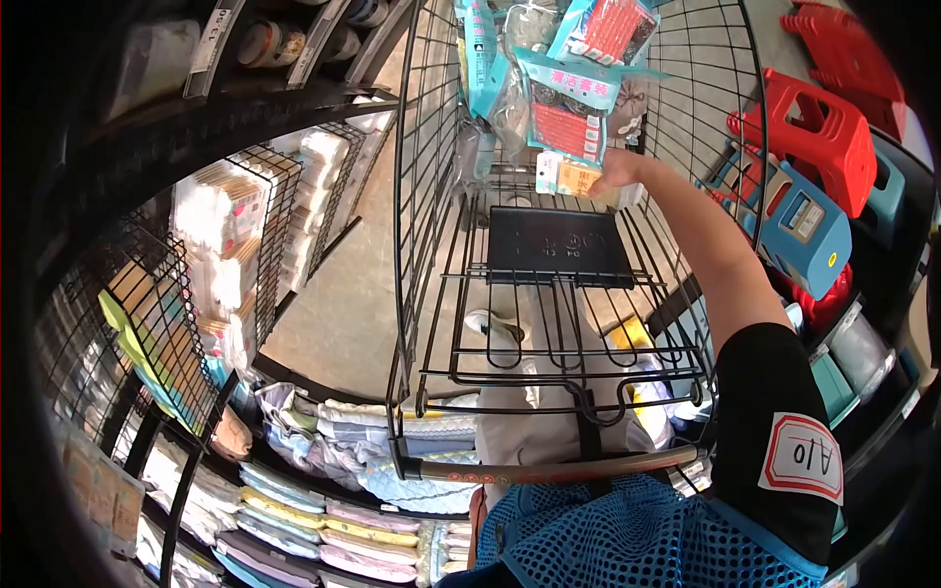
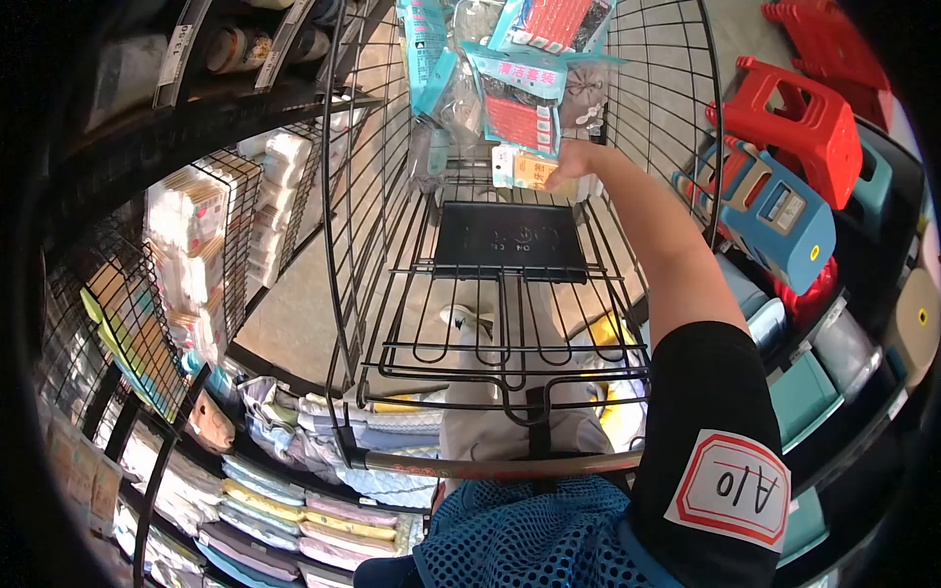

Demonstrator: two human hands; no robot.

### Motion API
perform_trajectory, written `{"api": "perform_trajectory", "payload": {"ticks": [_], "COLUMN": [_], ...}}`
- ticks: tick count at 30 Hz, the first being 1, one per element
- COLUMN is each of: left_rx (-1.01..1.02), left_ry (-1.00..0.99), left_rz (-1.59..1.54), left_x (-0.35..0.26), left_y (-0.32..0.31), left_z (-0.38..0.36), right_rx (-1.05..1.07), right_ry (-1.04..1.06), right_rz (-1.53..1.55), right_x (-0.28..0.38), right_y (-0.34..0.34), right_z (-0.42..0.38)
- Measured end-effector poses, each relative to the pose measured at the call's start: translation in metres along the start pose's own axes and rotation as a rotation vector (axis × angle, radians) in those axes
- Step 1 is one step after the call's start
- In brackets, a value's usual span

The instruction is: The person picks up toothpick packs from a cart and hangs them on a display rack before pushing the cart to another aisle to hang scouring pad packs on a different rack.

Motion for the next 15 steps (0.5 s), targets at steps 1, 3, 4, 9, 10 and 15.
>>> {"api": "perform_trajectory", "payload": {"ticks": [1, 3, 4, 9, 10, 15], "left_rx": [0.005, 0.020, 0.027, 0.088, 0.095, 0.149], "left_ry": [-0.011, -0.045, -0.059, -0.142, -0.157, -0.267], "left_rz": [0.000, 0.005, 0.005, -0.005, -0.009, -0.048], "left_x": [-0.002, -0.007, -0.009, -0.023, -0.025, -0.037], "left_y": [0.001, 0.001, 0.001, -0.008, -0.008, -0.010], "left_z": [0.000, 0.000, 0.003, 0.016, 0.018, 0.033], "right_rx": [-0.003, 0.022, 0.035, 0.433, 0.444, 0.541], "right_ry": [-0.001, 0.052, 0.077, -0.395, -0.402, -0.316], "right_rz": [0.028, 0.135, 0.185, 0.163, 0.156, 0.206], "right_x": [-0.002, -0.004, 0.011, -0.003, 0.001, 0.046], "right_y": [0.002, 0.006, 0.016, 0.007, 0.011, 0.038], "right_z": [-0.001, -0.006, -0.018, -0.068, -0.077, -0.139]}}
Point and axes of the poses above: each hand's wrist, its own z-axis towards the middle knuckle, its own y-axis out of the back of the hand, x = y × z, the point moved 10 cm from there along z, towards the middle knuckle, and after that the axes turned 13 degrees about -z, right-handed, at the moved point
